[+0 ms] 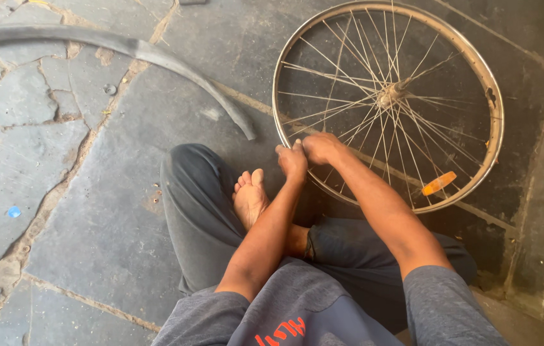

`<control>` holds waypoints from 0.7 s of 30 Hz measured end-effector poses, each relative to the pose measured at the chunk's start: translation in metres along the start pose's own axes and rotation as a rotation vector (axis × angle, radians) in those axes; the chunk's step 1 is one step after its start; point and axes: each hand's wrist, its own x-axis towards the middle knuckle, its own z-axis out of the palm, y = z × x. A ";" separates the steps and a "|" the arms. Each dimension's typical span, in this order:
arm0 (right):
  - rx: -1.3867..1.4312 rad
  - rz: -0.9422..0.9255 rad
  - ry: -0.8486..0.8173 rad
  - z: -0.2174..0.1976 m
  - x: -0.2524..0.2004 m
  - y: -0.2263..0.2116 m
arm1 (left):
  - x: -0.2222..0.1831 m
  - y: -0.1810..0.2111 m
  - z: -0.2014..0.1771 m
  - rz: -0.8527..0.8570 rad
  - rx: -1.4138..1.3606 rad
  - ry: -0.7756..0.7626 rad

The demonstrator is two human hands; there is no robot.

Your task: The person sits on the floor and uses their hands to thread a spoke through the rim of a bicycle wheel, then threads a spoke nipple onto the end of the spoke and tightens it.

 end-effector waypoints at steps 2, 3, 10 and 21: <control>0.010 0.002 0.024 0.007 -0.003 0.001 | 0.000 -0.002 0.000 0.022 0.010 -0.002; 0.051 0.001 0.114 0.012 -0.005 0.002 | 0.001 -0.004 0.001 0.024 0.011 -0.004; 0.053 0.049 0.216 0.036 -0.011 0.008 | 0.016 -0.041 0.026 0.035 -0.024 0.003; 1.217 0.017 0.627 0.081 -0.073 0.025 | 0.017 -0.057 0.032 0.309 0.021 0.086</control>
